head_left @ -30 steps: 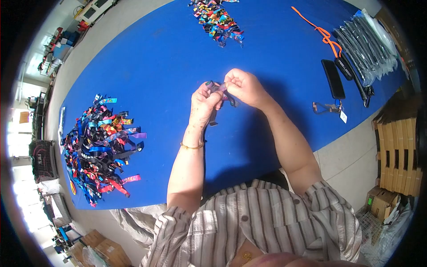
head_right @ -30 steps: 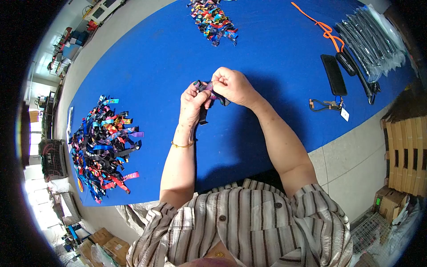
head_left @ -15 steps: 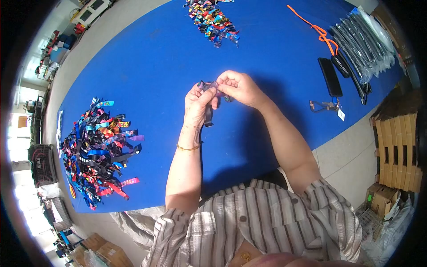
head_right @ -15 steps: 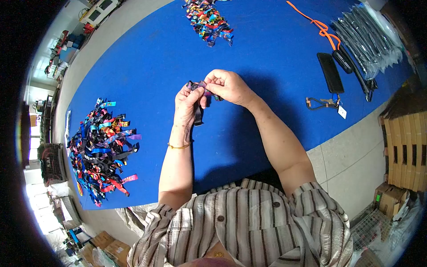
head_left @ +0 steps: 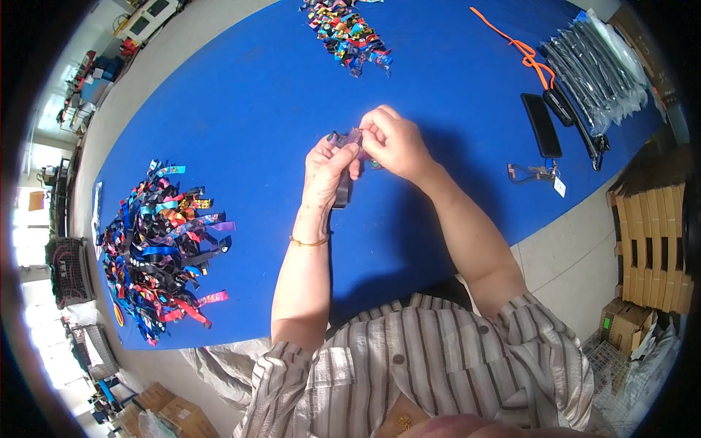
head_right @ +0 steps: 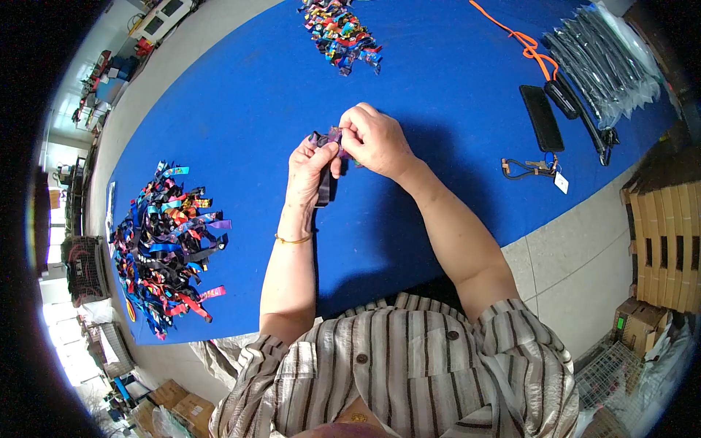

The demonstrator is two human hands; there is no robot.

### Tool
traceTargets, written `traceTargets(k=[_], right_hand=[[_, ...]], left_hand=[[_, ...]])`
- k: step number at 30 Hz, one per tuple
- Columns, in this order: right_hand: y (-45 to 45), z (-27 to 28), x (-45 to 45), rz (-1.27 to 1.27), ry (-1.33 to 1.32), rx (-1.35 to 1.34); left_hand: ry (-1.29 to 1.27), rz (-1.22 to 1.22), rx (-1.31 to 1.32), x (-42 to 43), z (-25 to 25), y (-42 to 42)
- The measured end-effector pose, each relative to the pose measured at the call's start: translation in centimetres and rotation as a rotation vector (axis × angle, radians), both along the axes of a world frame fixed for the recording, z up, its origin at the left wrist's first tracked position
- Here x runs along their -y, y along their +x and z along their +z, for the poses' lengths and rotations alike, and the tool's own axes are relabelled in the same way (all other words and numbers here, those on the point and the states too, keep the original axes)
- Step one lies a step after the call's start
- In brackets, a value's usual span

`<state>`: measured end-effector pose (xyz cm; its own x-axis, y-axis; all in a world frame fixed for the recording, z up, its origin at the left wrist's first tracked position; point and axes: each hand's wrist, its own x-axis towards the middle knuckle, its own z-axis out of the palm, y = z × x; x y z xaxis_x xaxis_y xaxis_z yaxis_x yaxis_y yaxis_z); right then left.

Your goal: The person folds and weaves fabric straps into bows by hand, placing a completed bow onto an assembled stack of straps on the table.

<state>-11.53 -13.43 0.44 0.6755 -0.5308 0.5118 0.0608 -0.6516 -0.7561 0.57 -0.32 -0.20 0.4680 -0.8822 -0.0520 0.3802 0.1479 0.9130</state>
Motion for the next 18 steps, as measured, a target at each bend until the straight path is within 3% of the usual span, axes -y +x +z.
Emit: traceTargets(k=[2,5,11,17,18], right_hand=[[-0.17,0.06,0.11,-0.069,-0.093,-0.059],[-0.13,-0.09,0.02,-0.061,-0.024,-0.049],[-0.15,-0.18,0.43,0.19,0.258,0.057],[-0.43,0.52,0.36,0.256,0.559,-0.161],[-0.29,0.1,0.45,0.283,0.613,-0.103]], left_hand=[[0.005,-0.001,0.007,0.03,-0.36,0.18],[0.014,0.0,0.008,0.12,-0.61,0.27],[-0.016,-0.013,-0.003,0.09,-0.31,0.12],[-0.043,-0.031,-0.006,-0.06,0.1,-0.01],[-0.055,-0.04,-0.019,-0.08,0.09,0.0]])
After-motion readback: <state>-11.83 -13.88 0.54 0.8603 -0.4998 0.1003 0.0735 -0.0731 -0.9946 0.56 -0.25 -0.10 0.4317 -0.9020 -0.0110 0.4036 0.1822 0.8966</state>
